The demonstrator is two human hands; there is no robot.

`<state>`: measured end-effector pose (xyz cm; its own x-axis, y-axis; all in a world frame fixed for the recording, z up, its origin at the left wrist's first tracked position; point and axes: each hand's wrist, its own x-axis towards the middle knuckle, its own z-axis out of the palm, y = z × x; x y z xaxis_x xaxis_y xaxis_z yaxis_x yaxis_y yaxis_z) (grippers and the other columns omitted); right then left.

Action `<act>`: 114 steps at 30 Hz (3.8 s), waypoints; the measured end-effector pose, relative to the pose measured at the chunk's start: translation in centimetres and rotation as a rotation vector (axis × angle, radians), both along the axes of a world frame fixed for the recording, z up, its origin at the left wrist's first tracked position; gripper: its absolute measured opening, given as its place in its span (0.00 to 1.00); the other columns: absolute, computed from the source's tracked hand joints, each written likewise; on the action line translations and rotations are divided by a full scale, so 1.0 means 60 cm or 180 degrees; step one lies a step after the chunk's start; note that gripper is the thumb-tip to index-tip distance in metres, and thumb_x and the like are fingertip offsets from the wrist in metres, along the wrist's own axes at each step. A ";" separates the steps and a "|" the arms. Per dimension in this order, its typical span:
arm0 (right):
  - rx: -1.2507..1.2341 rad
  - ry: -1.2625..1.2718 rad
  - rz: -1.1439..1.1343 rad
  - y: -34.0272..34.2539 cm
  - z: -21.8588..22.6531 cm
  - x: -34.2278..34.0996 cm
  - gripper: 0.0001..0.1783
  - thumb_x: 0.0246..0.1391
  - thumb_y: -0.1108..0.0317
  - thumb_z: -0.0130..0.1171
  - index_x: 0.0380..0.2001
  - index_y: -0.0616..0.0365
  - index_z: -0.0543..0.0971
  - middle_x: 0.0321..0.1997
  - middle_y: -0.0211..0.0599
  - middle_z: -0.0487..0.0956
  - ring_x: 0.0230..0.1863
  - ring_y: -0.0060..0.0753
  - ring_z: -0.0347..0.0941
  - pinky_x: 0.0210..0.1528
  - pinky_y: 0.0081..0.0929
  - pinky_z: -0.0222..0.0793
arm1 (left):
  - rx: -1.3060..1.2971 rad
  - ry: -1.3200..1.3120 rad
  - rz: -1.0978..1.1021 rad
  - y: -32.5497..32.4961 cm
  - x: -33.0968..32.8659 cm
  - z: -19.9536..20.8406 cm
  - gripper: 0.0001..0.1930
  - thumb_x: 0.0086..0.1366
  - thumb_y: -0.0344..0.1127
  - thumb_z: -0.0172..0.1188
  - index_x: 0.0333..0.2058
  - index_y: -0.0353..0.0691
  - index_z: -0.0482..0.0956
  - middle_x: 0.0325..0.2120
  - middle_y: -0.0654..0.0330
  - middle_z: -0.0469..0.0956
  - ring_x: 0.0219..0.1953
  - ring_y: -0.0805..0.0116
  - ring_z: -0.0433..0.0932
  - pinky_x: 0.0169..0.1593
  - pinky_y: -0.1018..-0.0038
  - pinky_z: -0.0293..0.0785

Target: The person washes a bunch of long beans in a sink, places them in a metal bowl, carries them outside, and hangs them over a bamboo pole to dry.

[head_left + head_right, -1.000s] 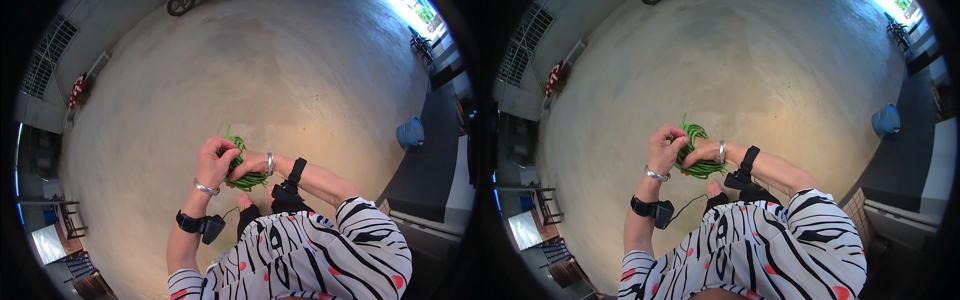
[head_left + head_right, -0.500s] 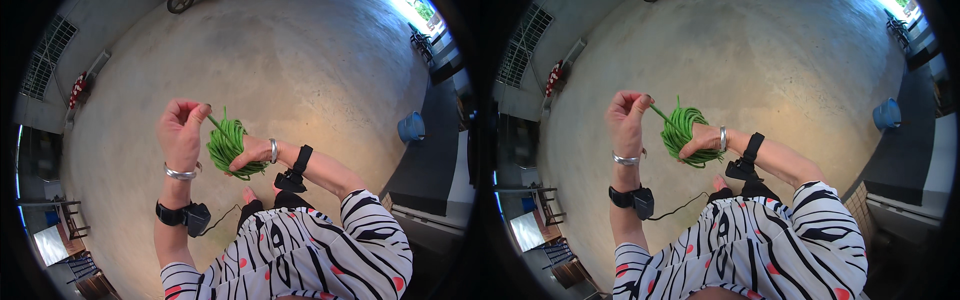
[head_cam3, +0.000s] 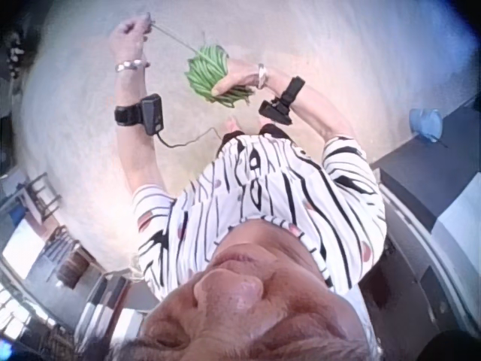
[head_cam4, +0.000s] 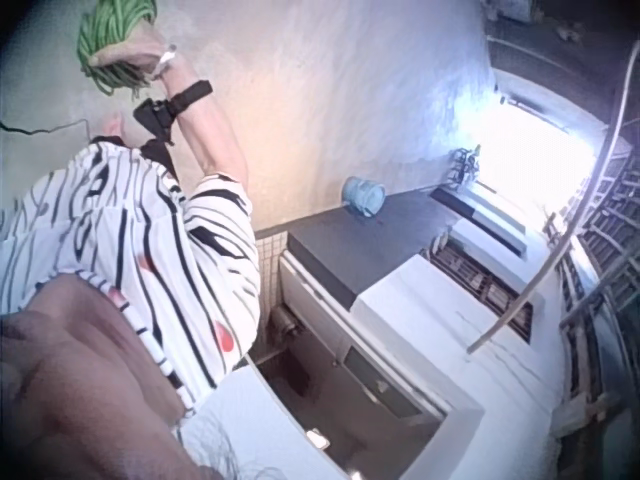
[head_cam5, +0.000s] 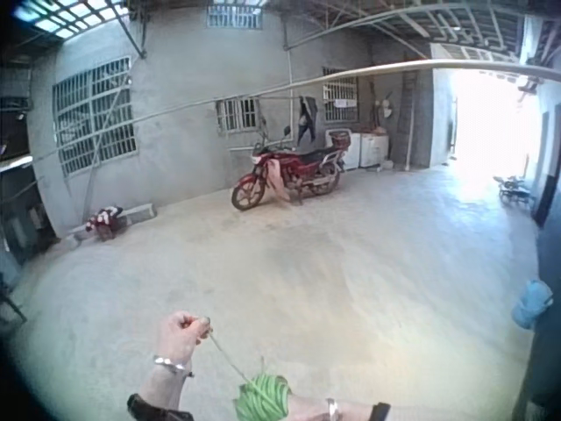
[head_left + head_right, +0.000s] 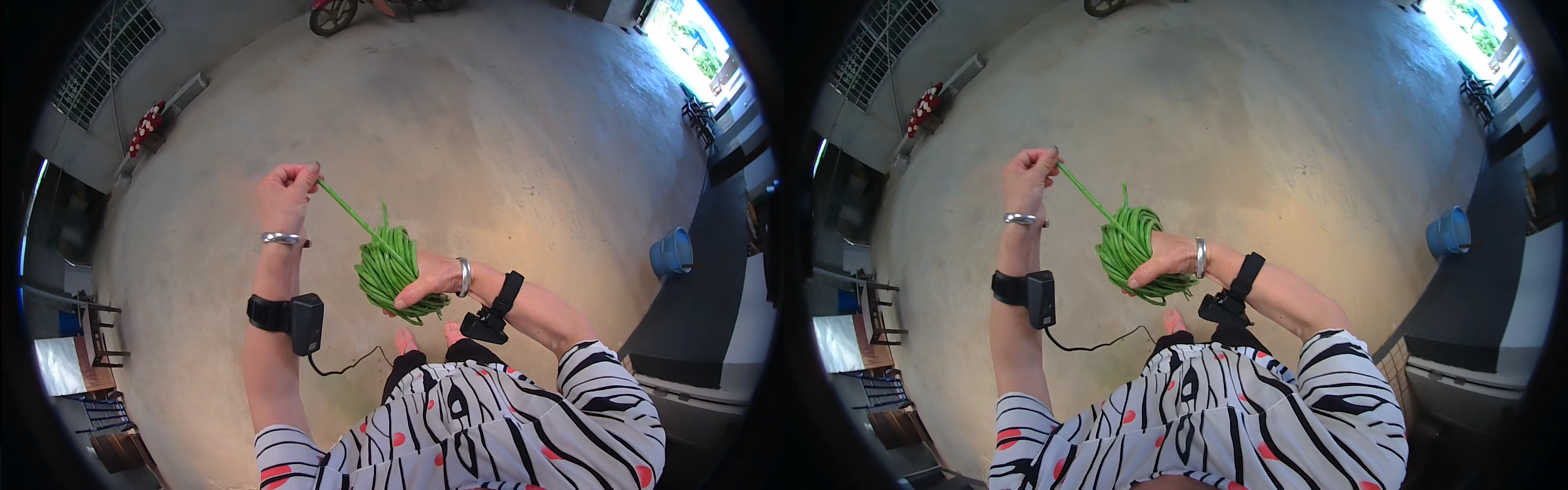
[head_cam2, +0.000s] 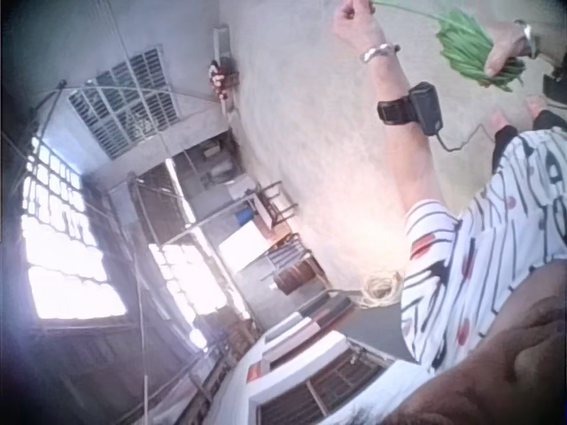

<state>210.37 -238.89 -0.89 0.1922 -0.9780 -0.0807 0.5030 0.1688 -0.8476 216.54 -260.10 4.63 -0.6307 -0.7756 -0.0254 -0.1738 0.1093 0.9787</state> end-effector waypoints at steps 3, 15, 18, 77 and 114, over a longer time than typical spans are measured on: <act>0.0020 0.0237 0.0128 -0.002 0.007 0.002 0.19 0.33 0.68 0.62 0.31 0.62 0.68 0.27 0.35 0.73 0.28 0.27 0.70 0.32 0.24 0.68 | 0.0457 -0.0958 -0.0381 -0.004 0.004 -0.077 0.11 0.52 0.41 0.59 0.24 0.40 0.74 0.20 0.66 0.75 0.22 0.79 0.70 0.25 0.83 0.63; 0.0460 0.0112 0.0435 -0.010 0.008 0.009 0.27 0.32 0.68 0.62 0.39 0.62 0.65 0.33 0.35 0.72 0.32 0.28 0.71 0.35 0.25 0.68 | 0.1417 -0.0577 -0.1775 0.056 0.033 -0.116 0.09 0.55 0.39 0.55 0.26 0.39 0.76 0.25 0.64 0.76 0.32 0.76 0.71 0.39 0.78 0.64; 0.0514 -0.0086 0.0489 -0.008 0.005 0.007 0.27 0.33 0.68 0.62 0.39 0.62 0.65 0.33 0.35 0.72 0.32 0.28 0.71 0.35 0.24 0.68 | 0.1561 -0.0183 -0.1433 0.051 0.030 -0.108 0.08 0.56 0.37 0.54 0.24 0.40 0.75 0.23 0.63 0.76 0.29 0.76 0.72 0.37 0.78 0.65; 0.0925 -0.1120 -0.0084 -0.013 -0.092 -0.019 0.19 0.47 0.71 0.51 0.44 0.66 0.66 0.39 0.49 0.74 0.40 0.40 0.72 0.45 0.32 0.69 | 0.3494 0.1092 -0.0741 0.187 0.101 -0.187 0.13 0.57 0.49 0.52 0.22 0.48 0.69 0.07 0.75 0.61 0.08 0.85 0.58 0.12 0.88 0.54; -0.0404 -0.0515 -0.0322 -0.082 -0.468 -0.189 0.19 0.42 0.69 0.57 0.39 0.66 0.69 0.35 0.46 0.75 0.34 0.36 0.73 0.38 0.29 0.71 | 0.3447 0.1571 -0.2162 0.039 -0.131 -0.602 0.48 0.41 0.78 0.34 0.39 0.35 0.70 0.25 0.55 0.74 0.15 0.67 0.70 0.16 0.74 0.69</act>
<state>199.03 -243.82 -28.97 0.0932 -0.9933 0.0682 0.6432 0.0078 -0.7657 208.69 -257.76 -31.47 -0.9956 -0.0493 -0.0793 -0.0050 -0.8200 0.5723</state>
